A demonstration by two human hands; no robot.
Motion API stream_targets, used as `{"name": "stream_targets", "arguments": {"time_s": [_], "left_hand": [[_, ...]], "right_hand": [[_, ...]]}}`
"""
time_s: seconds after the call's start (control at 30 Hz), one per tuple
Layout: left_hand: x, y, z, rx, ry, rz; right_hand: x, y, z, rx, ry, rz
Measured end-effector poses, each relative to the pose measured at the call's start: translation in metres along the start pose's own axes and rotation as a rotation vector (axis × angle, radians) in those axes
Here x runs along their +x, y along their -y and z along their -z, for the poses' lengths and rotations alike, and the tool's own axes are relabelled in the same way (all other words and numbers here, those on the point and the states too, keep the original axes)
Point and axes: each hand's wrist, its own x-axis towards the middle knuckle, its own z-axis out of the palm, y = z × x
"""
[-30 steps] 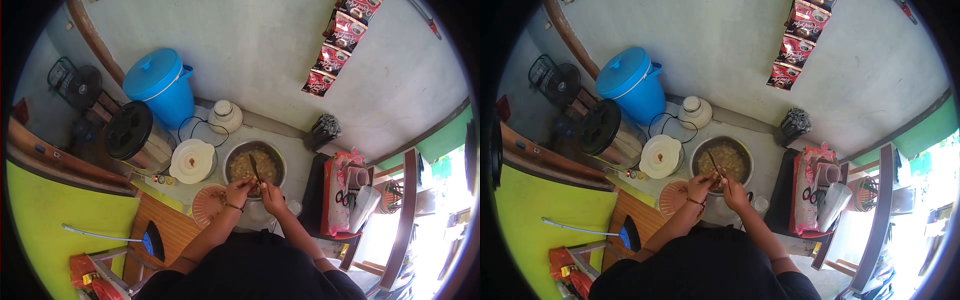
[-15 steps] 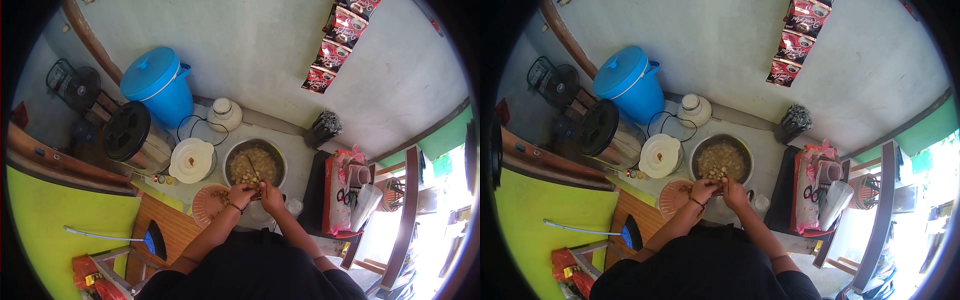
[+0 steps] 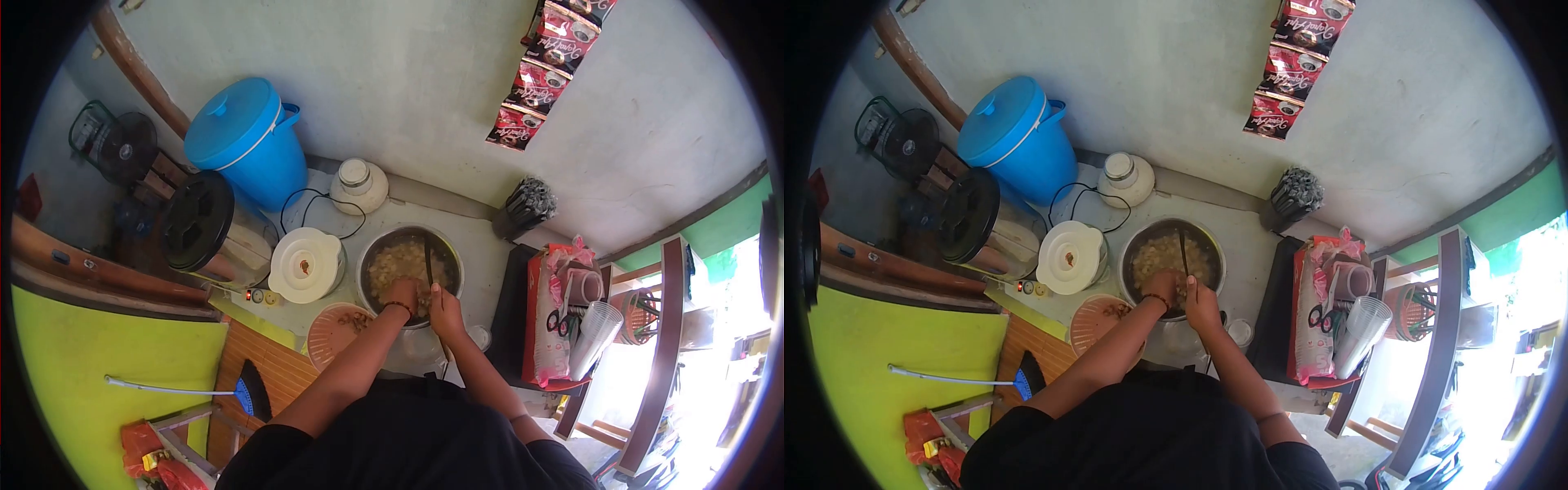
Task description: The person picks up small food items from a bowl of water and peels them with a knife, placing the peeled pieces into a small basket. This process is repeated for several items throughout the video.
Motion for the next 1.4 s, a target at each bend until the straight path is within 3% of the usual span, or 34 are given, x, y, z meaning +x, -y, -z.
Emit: {"name": "stream_targets", "arguments": {"time_s": [0.13,0.23,0.33,0.43,0.53,0.63,0.83,1.23,1.33,1.4], "left_hand": [[-0.001,-0.004,-0.009,-0.014,0.088,0.102],[-0.009,-0.003,-0.005,0.039,0.132,0.106],[-0.023,-0.008,0.017,-0.100,0.086,0.136],[-0.030,-0.002,0.024,-0.545,-0.050,0.162],[-0.030,0.012,0.016,-0.771,-0.326,-0.009],[-0.042,-0.001,0.042,-1.133,-0.208,0.204],[-0.048,0.005,0.037,-1.674,-0.074,0.270],[-0.069,0.004,0.045,-1.433,-0.011,0.182],[-0.071,0.007,0.049,-1.274,-0.034,0.157],[-0.071,0.010,0.060,-0.967,-0.089,0.124]], "right_hand": [[0.009,-0.019,0.002,0.010,0.066,-0.130],[0.010,-0.024,0.001,0.008,-0.003,0.008],[0.006,-0.015,0.001,0.057,-0.039,0.045],[0.003,-0.016,0.001,0.008,-0.026,0.140],[-0.010,0.007,0.010,0.058,0.120,0.046],[-0.016,0.010,0.010,0.038,0.169,0.120],[-0.022,0.022,0.009,0.025,0.192,0.159],[-0.022,0.020,0.000,-0.141,0.107,0.283],[-0.020,0.019,-0.004,-0.104,0.097,0.277],[-0.014,0.016,-0.006,-0.115,0.091,0.279]]}}
